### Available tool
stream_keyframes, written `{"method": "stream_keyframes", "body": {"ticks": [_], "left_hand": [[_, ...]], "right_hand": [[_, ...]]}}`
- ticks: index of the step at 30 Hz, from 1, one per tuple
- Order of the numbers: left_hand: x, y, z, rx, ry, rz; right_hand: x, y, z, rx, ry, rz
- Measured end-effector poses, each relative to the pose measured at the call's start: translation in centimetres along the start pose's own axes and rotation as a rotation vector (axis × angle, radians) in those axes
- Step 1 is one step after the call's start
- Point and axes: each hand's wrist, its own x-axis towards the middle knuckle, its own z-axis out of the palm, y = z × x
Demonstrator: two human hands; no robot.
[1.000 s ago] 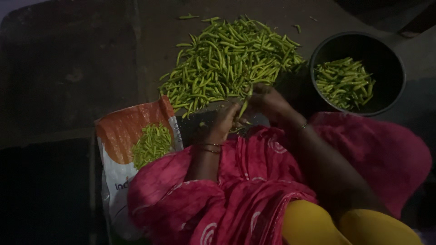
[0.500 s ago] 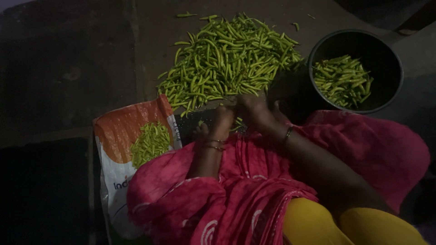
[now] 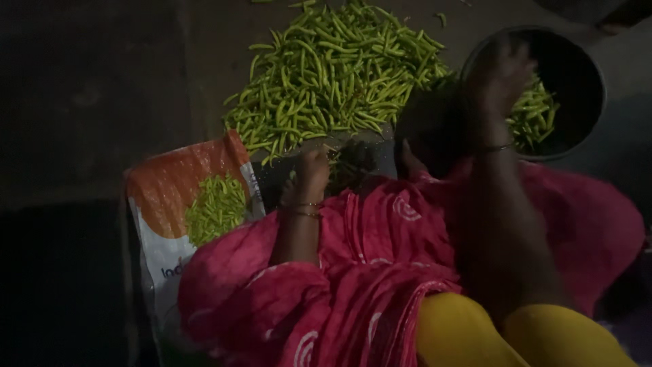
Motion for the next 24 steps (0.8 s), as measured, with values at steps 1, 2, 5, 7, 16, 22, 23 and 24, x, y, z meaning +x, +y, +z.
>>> {"method": "stream_keyframes", "body": {"ticks": [1, 2, 5, 7, 16, 22, 23, 24], "left_hand": [[0.1, -0.4, 0.0, 0.071, 0.003, 0.061], [0.1, -0.8, 0.0, 0.143, 0.004, 0.118], [-0.3, -1.3, 0.5, 0.062, 0.042, 0.095], [-0.7, -1.6, 0.8, -0.1, -0.056, -0.122], [-0.3, -2.4, 1.8, 0.183, -0.104, -0.046], [-0.1, -2.4, 1.3, 0.07, -0.211, -0.197], [-0.2, -2.3, 1.2, 0.055, -0.233, -0.227], [-0.3, -2.1, 1.0, 0.063, -0.217, -0.187]], "right_hand": [[-0.5, -0.6, 1.6, 0.071, -0.116, -0.003], [-1.1, -1.5, 3.6, 0.141, -0.279, -0.021], [-4.1, -4.2, 9.3, 0.175, -0.772, -0.099], [-6.2, -5.3, 12.4, 0.108, -0.96, -0.177], [-11.5, -7.3, 22.1, 0.161, -0.794, -0.256], [-12.6, -9.1, 24.6, 0.067, -0.683, -0.293], [-12.8, -9.1, 24.7, 0.074, -0.656, -0.339], [-13.2, -9.1, 24.8, 0.081, -0.628, -0.385]]}}
